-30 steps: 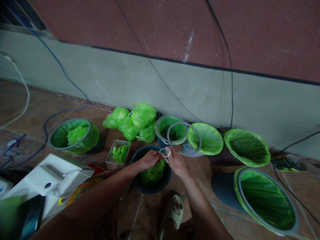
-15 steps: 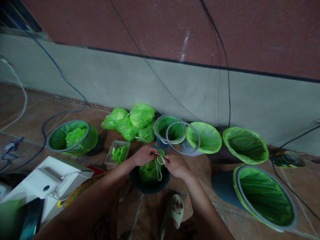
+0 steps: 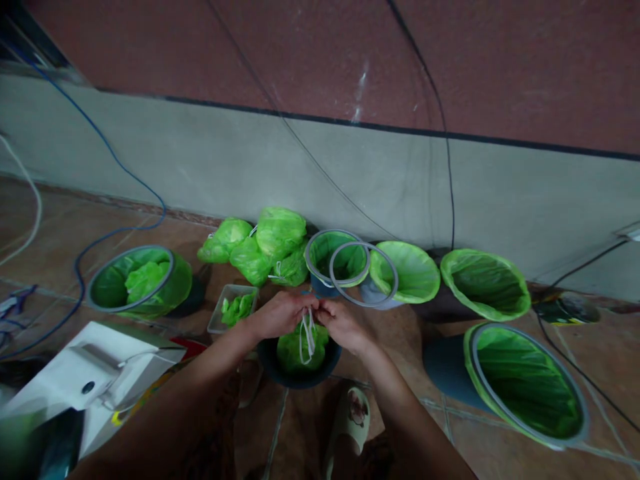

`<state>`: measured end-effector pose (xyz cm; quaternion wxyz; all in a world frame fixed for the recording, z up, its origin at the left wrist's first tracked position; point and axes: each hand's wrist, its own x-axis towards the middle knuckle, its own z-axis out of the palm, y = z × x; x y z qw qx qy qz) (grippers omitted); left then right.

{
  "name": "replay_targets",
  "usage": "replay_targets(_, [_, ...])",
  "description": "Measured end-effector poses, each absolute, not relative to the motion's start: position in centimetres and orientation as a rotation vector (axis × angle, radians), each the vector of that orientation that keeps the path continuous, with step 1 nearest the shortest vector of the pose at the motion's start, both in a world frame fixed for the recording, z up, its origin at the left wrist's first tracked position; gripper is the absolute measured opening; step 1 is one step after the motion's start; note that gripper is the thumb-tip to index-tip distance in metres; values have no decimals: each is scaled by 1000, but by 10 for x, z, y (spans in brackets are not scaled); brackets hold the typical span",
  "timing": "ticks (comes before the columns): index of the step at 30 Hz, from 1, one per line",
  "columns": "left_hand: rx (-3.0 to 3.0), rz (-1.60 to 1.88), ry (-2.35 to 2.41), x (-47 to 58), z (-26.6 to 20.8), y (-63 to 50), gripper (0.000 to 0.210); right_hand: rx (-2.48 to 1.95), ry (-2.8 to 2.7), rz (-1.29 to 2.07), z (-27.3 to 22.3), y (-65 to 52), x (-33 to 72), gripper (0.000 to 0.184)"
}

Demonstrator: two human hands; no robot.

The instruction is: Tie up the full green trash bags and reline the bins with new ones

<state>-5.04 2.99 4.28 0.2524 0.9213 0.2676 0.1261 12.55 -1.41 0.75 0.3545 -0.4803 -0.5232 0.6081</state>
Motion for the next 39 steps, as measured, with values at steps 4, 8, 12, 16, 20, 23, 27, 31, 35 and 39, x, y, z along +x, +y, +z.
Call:
replay_targets(4, [2573, 484, 764, -47, 39, 27, 25, -1174, -1214, 1662, 24, -14, 125, 19])
replay_targets(8, [2455, 624, 871, -45, 36, 22, 26, -1157, -1226, 1720, 29, -15, 126, 26])
replay_targets(12, [2407, 623, 936, -45, 35, 22, 27, -1243, -1277, 1577, 16, -12, 129, 26])
replay_targets(16, [2450, 427, 1063, -45, 34, 23, 28, -1510, -1530, 1151, 8, -9, 133, 24])
replay_targets(20, [2443, 134, 1272, -41, 29, 21, 32, -1737, -1878, 707, 7, -11, 136, 25])
replay_targets(23, [2356, 43, 1446, -41, 20, 20, 30, -1965, -2027, 534, 4, -15, 139, 27])
replay_targets(27, [2224, 24, 1604, -48, 9, 25, 25, -2213, -2027, 466, 2, -19, 149, 22])
replay_targets(31, [1944, 190, 1526, -49, 6, 36, 20, -2109, -1951, 603, 3, -14, 159, 22])
replay_targets(35, [1214, 535, 1228, -37, 6, 36, 20, -1748, -1708, 1126, 4, -8, 163, 26])
replay_targets(39, [927, 624, 1114, -27, 1, 29, 19, -1612, -1550, 1349, 12, -8, 158, 35])
